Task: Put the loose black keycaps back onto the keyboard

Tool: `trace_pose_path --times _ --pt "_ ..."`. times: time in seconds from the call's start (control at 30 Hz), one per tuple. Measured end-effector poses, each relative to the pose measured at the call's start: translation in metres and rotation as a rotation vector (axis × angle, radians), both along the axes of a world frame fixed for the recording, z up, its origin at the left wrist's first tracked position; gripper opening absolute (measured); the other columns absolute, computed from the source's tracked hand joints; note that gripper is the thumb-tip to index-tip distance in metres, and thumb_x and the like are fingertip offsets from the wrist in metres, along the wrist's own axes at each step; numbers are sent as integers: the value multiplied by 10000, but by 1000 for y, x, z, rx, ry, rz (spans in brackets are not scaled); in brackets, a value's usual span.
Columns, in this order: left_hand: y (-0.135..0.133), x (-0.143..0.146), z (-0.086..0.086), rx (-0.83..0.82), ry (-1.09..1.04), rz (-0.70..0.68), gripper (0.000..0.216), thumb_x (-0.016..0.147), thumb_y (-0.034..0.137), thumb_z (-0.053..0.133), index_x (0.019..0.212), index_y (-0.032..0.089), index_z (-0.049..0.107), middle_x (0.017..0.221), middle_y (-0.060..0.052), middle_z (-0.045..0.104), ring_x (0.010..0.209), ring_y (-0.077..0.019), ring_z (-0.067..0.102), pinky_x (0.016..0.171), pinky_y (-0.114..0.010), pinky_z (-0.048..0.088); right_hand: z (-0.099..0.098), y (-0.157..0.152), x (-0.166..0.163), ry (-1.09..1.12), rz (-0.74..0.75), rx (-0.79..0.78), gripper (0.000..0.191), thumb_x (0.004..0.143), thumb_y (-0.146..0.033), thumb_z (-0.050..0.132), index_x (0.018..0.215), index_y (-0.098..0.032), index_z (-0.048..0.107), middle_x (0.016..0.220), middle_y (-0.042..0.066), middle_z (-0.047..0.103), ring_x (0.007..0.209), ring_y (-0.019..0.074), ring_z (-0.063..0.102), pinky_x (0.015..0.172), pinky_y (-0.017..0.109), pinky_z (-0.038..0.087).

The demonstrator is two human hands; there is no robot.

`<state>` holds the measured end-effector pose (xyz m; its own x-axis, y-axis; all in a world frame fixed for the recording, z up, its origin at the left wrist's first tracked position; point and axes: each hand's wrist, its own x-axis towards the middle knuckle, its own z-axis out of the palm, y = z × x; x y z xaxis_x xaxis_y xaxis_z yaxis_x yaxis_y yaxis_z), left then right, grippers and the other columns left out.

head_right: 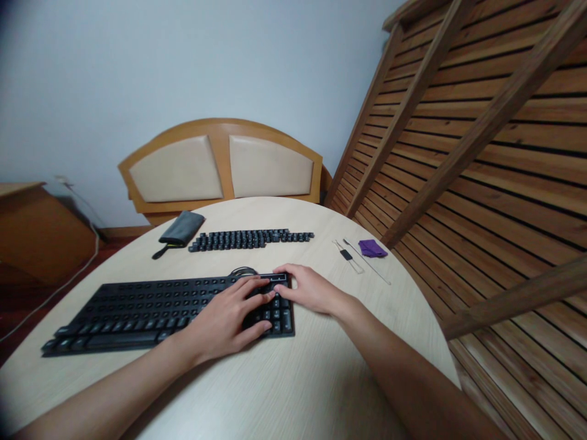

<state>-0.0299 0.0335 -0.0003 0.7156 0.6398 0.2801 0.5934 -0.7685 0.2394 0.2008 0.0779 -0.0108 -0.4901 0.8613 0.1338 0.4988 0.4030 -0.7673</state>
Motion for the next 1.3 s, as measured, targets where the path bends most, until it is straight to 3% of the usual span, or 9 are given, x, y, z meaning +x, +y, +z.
trace_pose_path --times 0.43,0.73,0.83,0.97,1.13,1.3 --pt "0 0 2 -12 -38 -7 372 936 395 603 1254 202 615 1387 -124 542 1289 -322 496 1069 -535 474 -1 6 2 -22 25 -6 366 871 -321 670 1213 -195 656 1197 88 700 1072 239 643 989 425 480" --pt "-1 1 -3 24 4 -1 373 934 412 609 1223 177 636 1400 -144 528 1304 -329 476 1092 -533 452 -7 6 4 -22 48 58 383 870 -327 686 1234 -213 650 1230 78 691 1124 226 635 1008 395 474" --pt "-1 0 -6 27 4 7 404 933 408 610 1269 184 618 1410 -144 528 1320 -334 467 1087 -540 456 -11 14 12 -46 -81 120 317 919 -399 628 1161 -198 672 1145 78 723 1040 212 672 951 364 508" --pt "-1 0 -7 33 -4 16 421 928 400 612 1292 188 606 1413 -143 530 1333 -345 456 1082 -559 454 -22 33 29 -280 -428 327 345 961 -359 527 1257 -198 599 1106 84 707 1044 234 654 944 380 500" --pt "-2 1 -7 23 20 28 431 930 404 604 1288 163 612 1419 -160 521 1337 -350 454 1093 -554 445 -30 52 39 -430 -536 348 589 896 -349 584 1433 -136 468 1211 166 640 1145 344 555 1046 488 397" --pt "-2 1 -8 25 25 31 429 934 405 594 1288 164 611 1417 -156 522 1345 -346 442 1099 -545 440 -28 63 33 -552 -598 319 603 899 -421 566 1455 -204 481 1227 176 603 1116 369 544 963 470 425"
